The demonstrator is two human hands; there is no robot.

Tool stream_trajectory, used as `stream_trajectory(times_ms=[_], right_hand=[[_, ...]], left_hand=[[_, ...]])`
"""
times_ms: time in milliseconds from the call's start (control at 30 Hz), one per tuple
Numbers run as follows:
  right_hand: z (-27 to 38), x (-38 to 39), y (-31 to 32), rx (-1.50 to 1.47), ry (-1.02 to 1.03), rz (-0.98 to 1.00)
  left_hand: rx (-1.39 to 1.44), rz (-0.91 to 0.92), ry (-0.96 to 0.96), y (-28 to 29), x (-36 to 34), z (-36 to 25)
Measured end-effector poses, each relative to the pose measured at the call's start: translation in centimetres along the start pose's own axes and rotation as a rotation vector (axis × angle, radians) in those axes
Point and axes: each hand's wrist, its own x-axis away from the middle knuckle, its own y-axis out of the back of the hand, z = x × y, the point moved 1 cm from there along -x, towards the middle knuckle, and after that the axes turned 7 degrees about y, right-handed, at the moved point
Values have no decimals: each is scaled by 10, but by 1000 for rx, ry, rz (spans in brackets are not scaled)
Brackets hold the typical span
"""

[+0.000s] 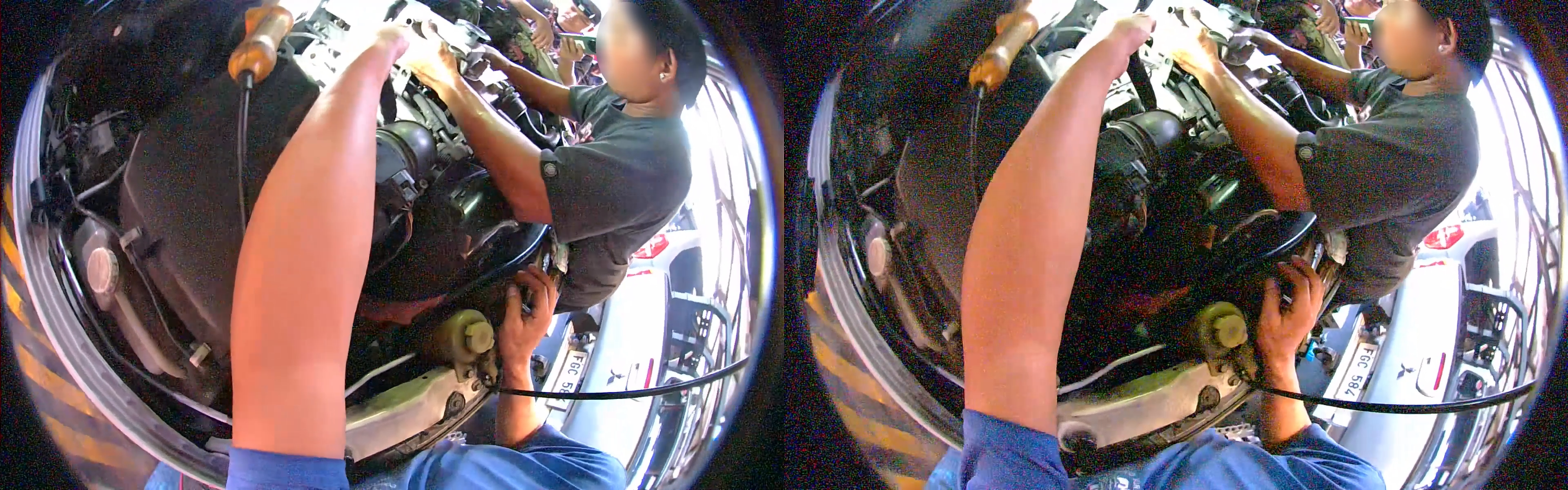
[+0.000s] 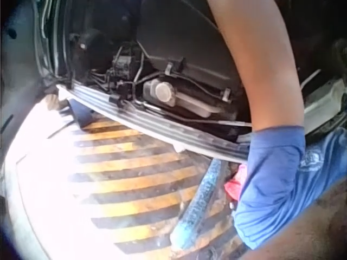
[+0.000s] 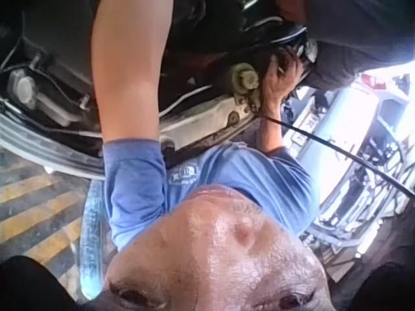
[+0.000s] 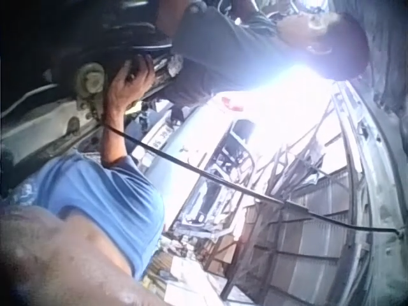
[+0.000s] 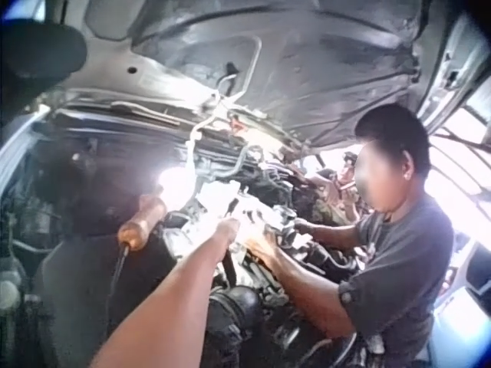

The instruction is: The person is seen repairing or assembling parts of a car engine in a service bay.

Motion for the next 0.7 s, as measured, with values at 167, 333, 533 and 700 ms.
stream_trajectory(times_ms=[167,333,533,700], right_hand=[[-3,0,-2,32,1,12],[-6,-2,-2,57,-19,-8],[0,-2,-3,36,-14,12],[3,-2,-3,57,-7,10]], left_hand=[[15,33,-12,-28,-23,0],[30,79,-65,-39,-32,14],[40,118,-188,-31,-47,9],[31,134,-265,-9,-37,27]])
